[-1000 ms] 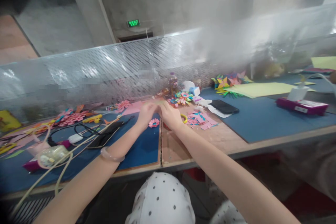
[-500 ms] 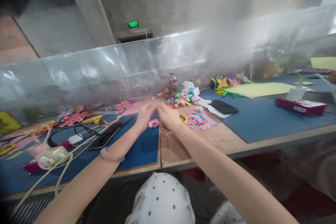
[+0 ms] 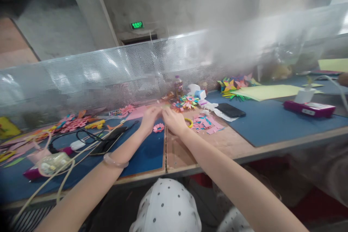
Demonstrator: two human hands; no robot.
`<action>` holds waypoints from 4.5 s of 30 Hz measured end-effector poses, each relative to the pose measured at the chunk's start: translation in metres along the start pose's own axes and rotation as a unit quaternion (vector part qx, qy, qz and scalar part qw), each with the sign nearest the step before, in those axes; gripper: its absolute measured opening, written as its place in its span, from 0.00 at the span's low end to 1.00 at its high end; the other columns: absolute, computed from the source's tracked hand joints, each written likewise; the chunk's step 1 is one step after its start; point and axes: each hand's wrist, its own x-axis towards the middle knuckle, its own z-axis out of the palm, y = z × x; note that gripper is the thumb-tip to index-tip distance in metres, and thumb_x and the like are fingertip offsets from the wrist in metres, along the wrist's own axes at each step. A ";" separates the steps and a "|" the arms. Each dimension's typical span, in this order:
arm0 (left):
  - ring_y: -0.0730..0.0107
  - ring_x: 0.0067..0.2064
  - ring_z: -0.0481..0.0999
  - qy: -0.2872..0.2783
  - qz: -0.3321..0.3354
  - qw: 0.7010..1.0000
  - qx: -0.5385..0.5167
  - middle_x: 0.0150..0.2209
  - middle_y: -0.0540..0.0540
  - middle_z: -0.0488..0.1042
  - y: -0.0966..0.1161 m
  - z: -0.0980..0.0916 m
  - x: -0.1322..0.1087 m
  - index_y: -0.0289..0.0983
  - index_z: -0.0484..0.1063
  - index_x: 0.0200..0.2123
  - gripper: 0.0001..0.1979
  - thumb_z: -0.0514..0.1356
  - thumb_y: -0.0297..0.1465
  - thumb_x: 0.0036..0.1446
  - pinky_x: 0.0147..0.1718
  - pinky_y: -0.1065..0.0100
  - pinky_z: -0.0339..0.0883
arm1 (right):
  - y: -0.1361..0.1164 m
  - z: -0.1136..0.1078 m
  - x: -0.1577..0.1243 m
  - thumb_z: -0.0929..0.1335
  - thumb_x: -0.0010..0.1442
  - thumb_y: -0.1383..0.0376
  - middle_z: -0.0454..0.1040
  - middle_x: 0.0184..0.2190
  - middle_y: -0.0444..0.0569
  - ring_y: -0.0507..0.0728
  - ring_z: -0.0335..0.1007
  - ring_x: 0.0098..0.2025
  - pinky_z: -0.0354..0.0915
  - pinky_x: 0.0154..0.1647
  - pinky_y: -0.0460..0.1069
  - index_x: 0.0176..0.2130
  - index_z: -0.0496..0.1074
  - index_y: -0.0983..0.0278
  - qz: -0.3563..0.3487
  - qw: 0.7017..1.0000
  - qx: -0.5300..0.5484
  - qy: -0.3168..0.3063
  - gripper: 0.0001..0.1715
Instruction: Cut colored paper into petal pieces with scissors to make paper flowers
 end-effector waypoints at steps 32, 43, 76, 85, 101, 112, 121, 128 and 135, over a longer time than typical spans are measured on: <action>0.65 0.31 0.75 -0.063 0.065 0.992 0.089 0.28 0.46 0.77 0.000 -0.007 0.001 0.34 0.73 0.27 0.10 0.58 0.36 0.50 0.36 0.64 0.68 | 0.016 0.009 0.012 0.65 0.50 0.55 0.69 0.21 0.45 0.50 0.60 0.24 0.57 0.27 0.45 0.27 0.73 0.66 0.212 0.799 0.560 0.056 0.17; 0.62 0.34 0.76 -0.088 -0.002 0.996 0.002 0.30 0.43 0.78 0.001 -0.005 0.000 0.33 0.73 0.27 0.09 0.57 0.33 0.49 0.39 0.59 0.67 | 0.019 0.018 0.013 0.66 0.47 0.57 0.71 0.23 0.45 0.50 0.62 0.24 0.59 0.27 0.46 0.29 0.73 0.66 0.219 0.774 0.591 0.054 0.14; 0.66 0.35 0.74 -0.043 0.010 0.998 0.052 0.31 0.45 0.76 0.000 -0.011 0.004 0.33 0.73 0.30 0.09 0.60 0.33 0.46 0.40 0.63 0.65 | 0.015 0.011 0.009 0.69 0.43 0.54 0.67 0.21 0.44 0.47 0.57 0.21 0.55 0.17 0.42 0.28 0.73 0.67 0.289 0.640 0.712 -0.006 0.18; 0.67 0.33 0.74 -0.046 0.026 0.997 0.064 0.29 0.45 0.75 0.001 -0.011 0.004 0.34 0.73 0.28 0.08 0.59 0.33 0.46 0.37 0.65 0.65 | 0.017 0.016 0.009 0.69 0.43 0.54 0.67 0.20 0.45 0.47 0.58 0.22 0.54 0.18 0.42 0.28 0.73 0.67 0.286 0.646 0.708 -0.015 0.19; 0.67 0.32 0.74 -0.030 -0.042 0.998 0.031 0.28 0.44 0.76 -0.004 -0.007 0.003 0.34 0.73 0.26 0.08 0.60 0.34 0.44 0.37 0.65 0.66 | 0.014 0.015 0.010 0.67 0.44 0.57 0.68 0.19 0.43 0.47 0.58 0.19 0.55 0.19 0.42 0.29 0.73 0.68 0.294 0.674 0.677 -0.025 0.16; 0.66 0.34 0.74 -0.042 -0.075 0.996 0.027 0.31 0.42 0.76 0.000 -0.006 0.002 0.34 0.74 0.27 0.10 0.61 0.35 0.44 0.37 0.65 0.66 | 0.015 0.019 0.009 0.66 0.44 0.58 0.63 0.15 0.41 0.46 0.54 0.16 0.50 0.16 0.41 0.28 0.72 0.68 0.291 0.672 0.681 -0.027 0.16; 0.65 0.35 0.75 -0.055 -0.058 0.996 0.030 0.31 0.41 0.76 -0.001 -0.009 0.003 0.33 0.74 0.29 0.12 0.62 0.36 0.44 0.37 0.64 0.66 | 0.016 0.018 0.009 0.68 0.43 0.56 0.64 0.15 0.41 0.46 0.54 0.16 0.51 0.16 0.42 0.28 0.72 0.68 0.289 0.656 0.696 -0.029 0.17; 0.65 0.33 0.75 -0.057 -0.043 0.996 0.045 0.30 0.42 0.76 -0.002 -0.009 0.005 0.33 0.74 0.28 0.11 0.62 0.35 0.44 0.38 0.62 0.66 | 0.017 0.023 0.009 0.67 0.44 0.55 0.62 0.15 0.40 0.46 0.54 0.16 0.51 0.17 0.43 0.28 0.72 0.67 0.276 0.657 0.701 -0.034 0.17; 0.66 0.32 0.75 -0.054 -0.037 0.997 0.049 0.29 0.42 0.76 0.001 -0.007 0.003 0.33 0.74 0.27 0.10 0.62 0.34 0.44 0.39 0.62 0.66 | 0.024 0.032 0.009 0.67 0.45 0.52 0.60 0.14 0.40 0.46 0.52 0.16 0.50 0.17 0.42 0.25 0.71 0.68 0.245 0.688 0.682 -0.035 0.20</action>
